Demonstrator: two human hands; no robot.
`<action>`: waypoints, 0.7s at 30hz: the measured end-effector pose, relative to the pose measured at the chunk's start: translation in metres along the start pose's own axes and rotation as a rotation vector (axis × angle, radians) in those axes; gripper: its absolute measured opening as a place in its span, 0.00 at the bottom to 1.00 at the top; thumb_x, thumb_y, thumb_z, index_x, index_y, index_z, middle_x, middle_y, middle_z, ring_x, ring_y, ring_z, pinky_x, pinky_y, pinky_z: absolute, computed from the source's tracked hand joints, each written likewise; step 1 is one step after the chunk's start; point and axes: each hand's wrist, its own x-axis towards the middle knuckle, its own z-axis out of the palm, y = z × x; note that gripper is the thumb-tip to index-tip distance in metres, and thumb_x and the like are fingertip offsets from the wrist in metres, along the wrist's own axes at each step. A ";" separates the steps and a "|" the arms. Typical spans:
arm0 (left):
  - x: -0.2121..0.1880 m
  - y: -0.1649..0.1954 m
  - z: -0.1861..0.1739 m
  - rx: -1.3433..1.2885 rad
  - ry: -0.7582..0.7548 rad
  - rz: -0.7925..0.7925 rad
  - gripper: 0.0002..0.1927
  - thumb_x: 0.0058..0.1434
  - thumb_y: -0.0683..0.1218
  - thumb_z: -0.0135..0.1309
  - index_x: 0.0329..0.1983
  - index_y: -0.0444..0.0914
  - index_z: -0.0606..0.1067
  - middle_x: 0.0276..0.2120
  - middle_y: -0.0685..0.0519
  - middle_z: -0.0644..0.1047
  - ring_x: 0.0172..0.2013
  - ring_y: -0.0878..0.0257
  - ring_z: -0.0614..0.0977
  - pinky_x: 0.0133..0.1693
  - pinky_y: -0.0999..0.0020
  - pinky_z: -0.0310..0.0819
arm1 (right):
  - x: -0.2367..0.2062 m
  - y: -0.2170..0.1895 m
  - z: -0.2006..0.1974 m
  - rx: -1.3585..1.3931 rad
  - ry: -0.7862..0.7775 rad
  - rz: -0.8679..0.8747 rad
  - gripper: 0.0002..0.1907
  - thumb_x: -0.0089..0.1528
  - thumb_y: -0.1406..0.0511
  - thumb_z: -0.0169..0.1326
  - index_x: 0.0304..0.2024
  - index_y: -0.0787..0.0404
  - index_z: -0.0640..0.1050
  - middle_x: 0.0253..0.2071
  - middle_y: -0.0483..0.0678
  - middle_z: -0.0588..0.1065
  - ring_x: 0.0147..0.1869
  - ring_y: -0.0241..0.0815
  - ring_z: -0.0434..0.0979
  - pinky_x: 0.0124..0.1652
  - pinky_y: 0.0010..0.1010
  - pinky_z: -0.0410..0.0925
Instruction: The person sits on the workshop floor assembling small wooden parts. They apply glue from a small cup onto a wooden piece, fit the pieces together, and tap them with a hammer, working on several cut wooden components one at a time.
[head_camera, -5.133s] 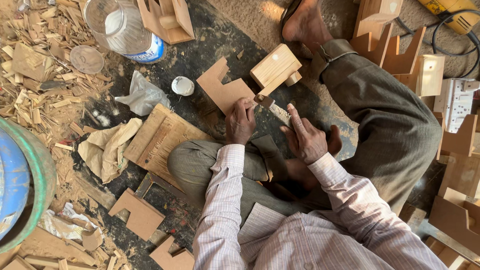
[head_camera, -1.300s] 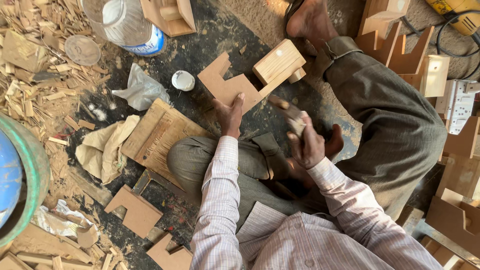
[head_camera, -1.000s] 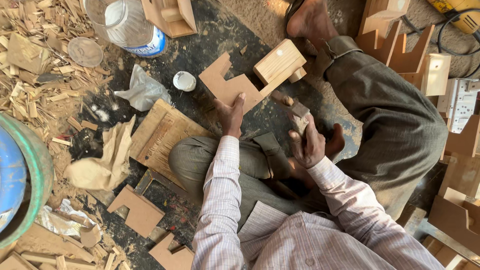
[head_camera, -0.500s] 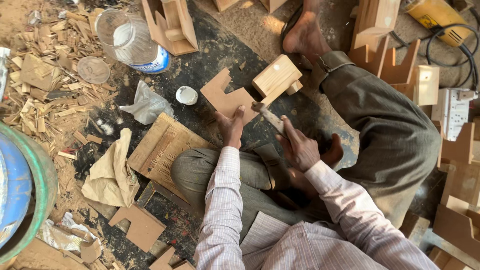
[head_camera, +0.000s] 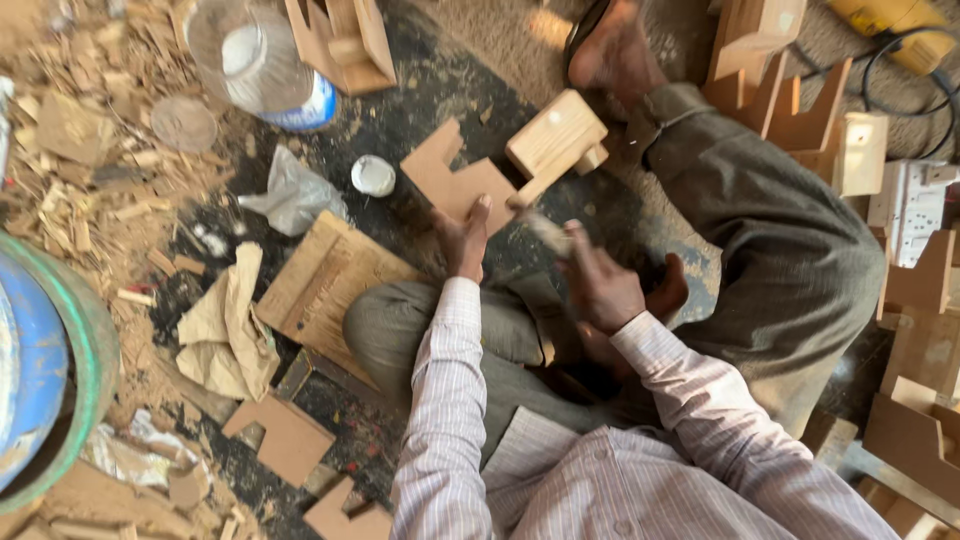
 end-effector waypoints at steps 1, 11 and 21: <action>0.000 0.000 0.001 -0.049 -0.005 0.024 0.38 0.56 0.47 0.67 0.62 0.27 0.61 0.55 0.41 0.75 0.51 0.57 0.80 0.51 0.60 0.77 | 0.000 0.000 0.001 -0.205 -0.056 0.015 0.34 0.67 0.63 0.59 0.74 0.55 0.62 0.36 0.55 0.79 0.29 0.57 0.79 0.27 0.42 0.71; -0.001 0.004 0.000 0.004 -0.012 0.076 0.39 0.56 0.47 0.66 0.64 0.27 0.61 0.56 0.46 0.75 0.53 0.58 0.79 0.53 0.60 0.73 | -0.003 -0.004 -0.007 -0.416 -0.064 0.000 0.34 0.64 0.59 0.61 0.70 0.53 0.65 0.30 0.54 0.78 0.26 0.57 0.80 0.24 0.47 0.69; 0.026 0.047 -0.077 0.974 0.197 0.128 0.16 0.63 0.48 0.60 0.51 0.37 0.77 0.47 0.43 0.81 0.45 0.49 0.83 0.47 0.53 0.78 | -0.004 -0.002 -0.011 0.064 0.157 -0.038 0.32 0.70 0.60 0.55 0.74 0.63 0.64 0.50 0.67 0.78 0.48 0.63 0.82 0.41 0.45 0.75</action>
